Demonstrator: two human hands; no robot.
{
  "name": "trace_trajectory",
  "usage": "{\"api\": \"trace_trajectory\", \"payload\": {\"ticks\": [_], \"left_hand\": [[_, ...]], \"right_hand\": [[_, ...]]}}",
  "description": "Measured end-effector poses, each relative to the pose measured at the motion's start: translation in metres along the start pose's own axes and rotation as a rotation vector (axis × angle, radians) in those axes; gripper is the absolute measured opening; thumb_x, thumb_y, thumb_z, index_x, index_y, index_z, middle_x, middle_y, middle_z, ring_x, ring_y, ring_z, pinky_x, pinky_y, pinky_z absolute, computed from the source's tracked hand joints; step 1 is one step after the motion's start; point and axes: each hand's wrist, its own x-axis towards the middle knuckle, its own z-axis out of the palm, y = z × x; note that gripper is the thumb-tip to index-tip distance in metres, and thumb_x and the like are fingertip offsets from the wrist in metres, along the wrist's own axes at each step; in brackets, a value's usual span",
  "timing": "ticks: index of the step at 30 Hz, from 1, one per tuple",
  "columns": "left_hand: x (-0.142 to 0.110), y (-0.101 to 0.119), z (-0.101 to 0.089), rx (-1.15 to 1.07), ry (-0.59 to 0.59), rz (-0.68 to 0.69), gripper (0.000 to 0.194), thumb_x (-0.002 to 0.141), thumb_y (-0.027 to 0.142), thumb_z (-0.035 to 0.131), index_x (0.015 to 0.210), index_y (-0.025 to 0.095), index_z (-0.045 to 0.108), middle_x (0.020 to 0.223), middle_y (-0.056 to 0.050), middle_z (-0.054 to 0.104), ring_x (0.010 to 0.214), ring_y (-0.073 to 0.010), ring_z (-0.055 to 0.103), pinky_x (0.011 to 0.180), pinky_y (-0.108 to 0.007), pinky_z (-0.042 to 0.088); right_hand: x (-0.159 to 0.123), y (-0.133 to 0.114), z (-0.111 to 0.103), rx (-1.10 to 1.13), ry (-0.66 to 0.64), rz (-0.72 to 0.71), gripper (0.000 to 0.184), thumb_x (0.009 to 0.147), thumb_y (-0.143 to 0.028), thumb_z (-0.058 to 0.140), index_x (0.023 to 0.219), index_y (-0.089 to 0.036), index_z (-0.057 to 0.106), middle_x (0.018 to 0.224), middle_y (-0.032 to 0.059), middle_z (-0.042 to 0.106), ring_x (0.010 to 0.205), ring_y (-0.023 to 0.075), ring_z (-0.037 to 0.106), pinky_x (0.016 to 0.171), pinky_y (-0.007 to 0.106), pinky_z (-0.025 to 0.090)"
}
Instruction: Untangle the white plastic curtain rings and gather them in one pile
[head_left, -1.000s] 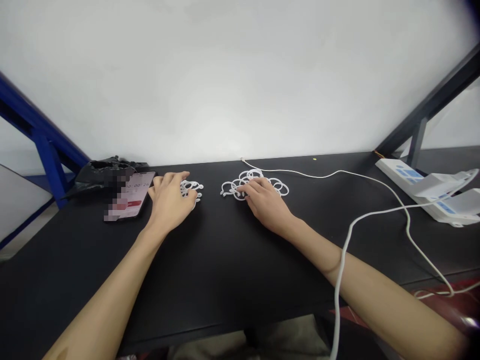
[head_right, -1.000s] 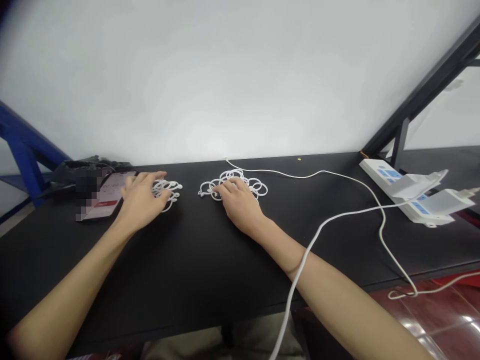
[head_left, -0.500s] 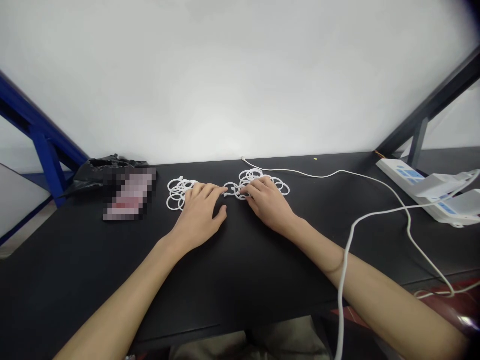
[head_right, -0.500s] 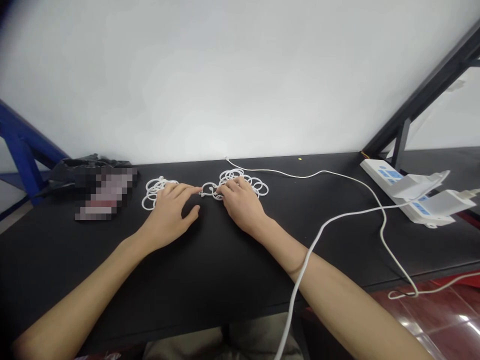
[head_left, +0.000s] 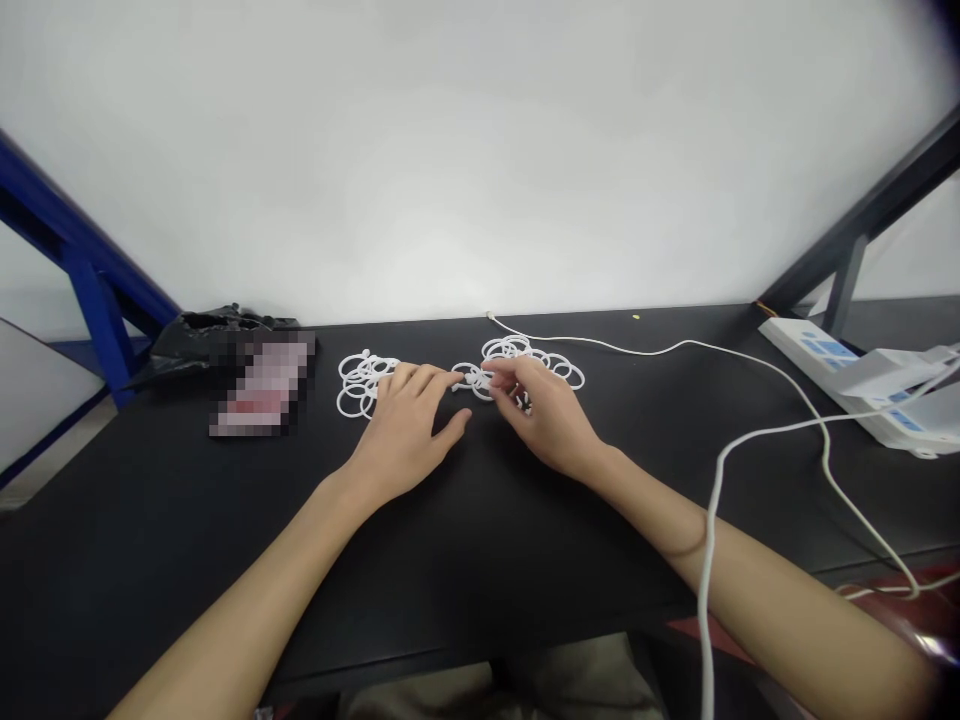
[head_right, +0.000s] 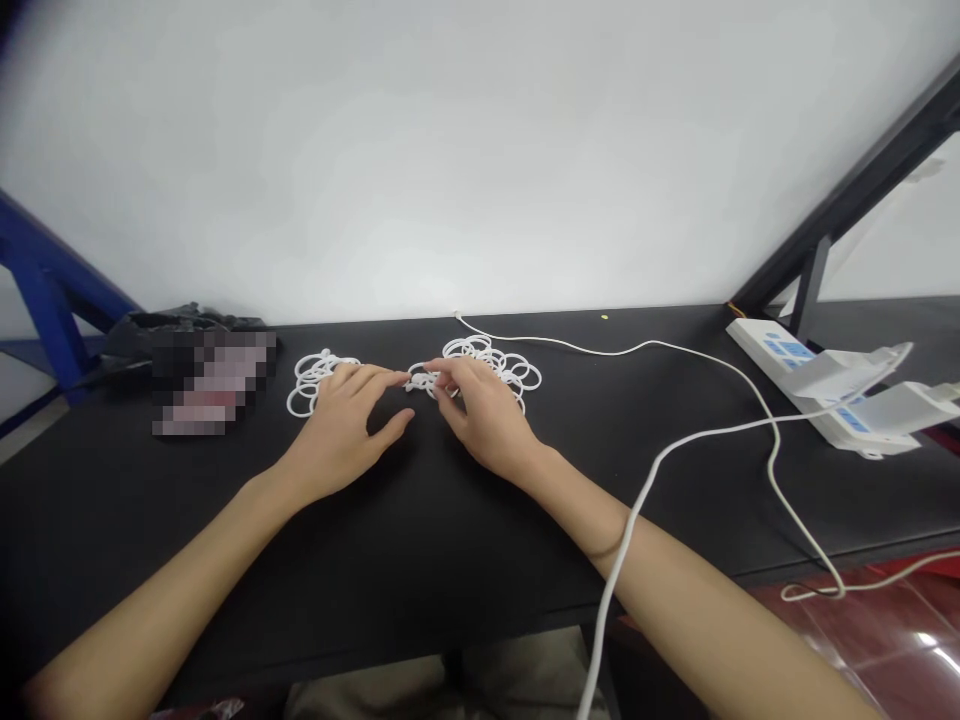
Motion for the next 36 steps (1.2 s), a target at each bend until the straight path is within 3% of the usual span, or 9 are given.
{"api": "trace_trajectory", "payload": {"ticks": [4,8,17,26,30,36], "left_hand": [[0.000,0.004,-0.001,-0.053,0.004,0.061,0.036,0.093,0.040,0.054,0.123,0.020,0.053,0.116,-0.007,0.062,0.109,-0.0264,0.048,0.100,-0.048,0.038],[0.000,0.010,-0.003,-0.152,-0.030,0.062,0.030,0.093,0.039,0.055,0.114,0.018,0.057,0.108,-0.007,0.063,0.103,-0.0245,0.050,0.098,-0.045,0.039],[0.000,0.019,-0.011,-0.563,-0.137,-0.221,0.028,0.093,0.045,0.054,0.112,0.029,0.066,0.101,0.001,0.067,0.095,-0.0189,0.059,0.087,-0.033,0.046],[0.003,0.012,-0.024,-0.988,-0.363,-0.399,0.043,0.089,0.051,0.060,0.126,0.028,0.059,0.120,-0.003,0.066,0.097,-0.0197,0.062,0.086,-0.034,0.049],[0.002,0.008,-0.024,-1.104,-0.411,-0.402,0.048,0.089,0.050,0.062,0.130,0.025,0.058,0.115,-0.006,0.068,0.098,-0.0204,0.062,0.084,-0.034,0.048],[0.003,0.002,-0.022,-1.281,-0.430,-0.348,0.039,0.091,0.044,0.062,0.123,0.022,0.066,0.124,-0.010,0.065,0.104,-0.0234,0.061,0.078,-0.033,0.048]], "right_hand": [[-0.005,-0.013,0.003,0.344,-0.031,0.148,0.032,0.091,-0.015,0.054,0.121,-0.023,0.054,0.092,0.0013,0.064,0.083,0.0139,0.064,0.077,0.030,0.056],[-0.007,-0.016,0.005,0.470,-0.043,0.225,0.027,0.090,-0.016,0.055,0.116,-0.022,0.058,0.092,0.0016,0.064,0.085,0.0139,0.067,0.080,0.031,0.057],[-0.004,-0.009,0.001,0.596,0.019,0.349,0.016,0.092,-0.027,0.059,0.107,-0.022,0.059,0.098,0.0044,0.069,0.092,0.0174,0.070,0.085,0.035,0.057],[-0.007,-0.013,0.001,0.522,0.040,0.196,0.015,0.089,-0.020,0.061,0.104,-0.023,0.057,0.095,0.0030,0.068,0.085,0.0160,0.071,0.076,0.031,0.060],[-0.008,-0.015,0.001,0.498,0.045,0.153,0.017,0.089,-0.019,0.061,0.105,-0.023,0.056,0.095,0.0029,0.067,0.085,0.0155,0.071,0.076,0.031,0.060],[-0.007,-0.016,-0.001,0.336,0.081,0.070,0.023,0.088,-0.015,0.059,0.109,-0.023,0.057,0.092,0.0023,0.067,0.084,0.0146,0.067,0.076,0.030,0.057]]}}
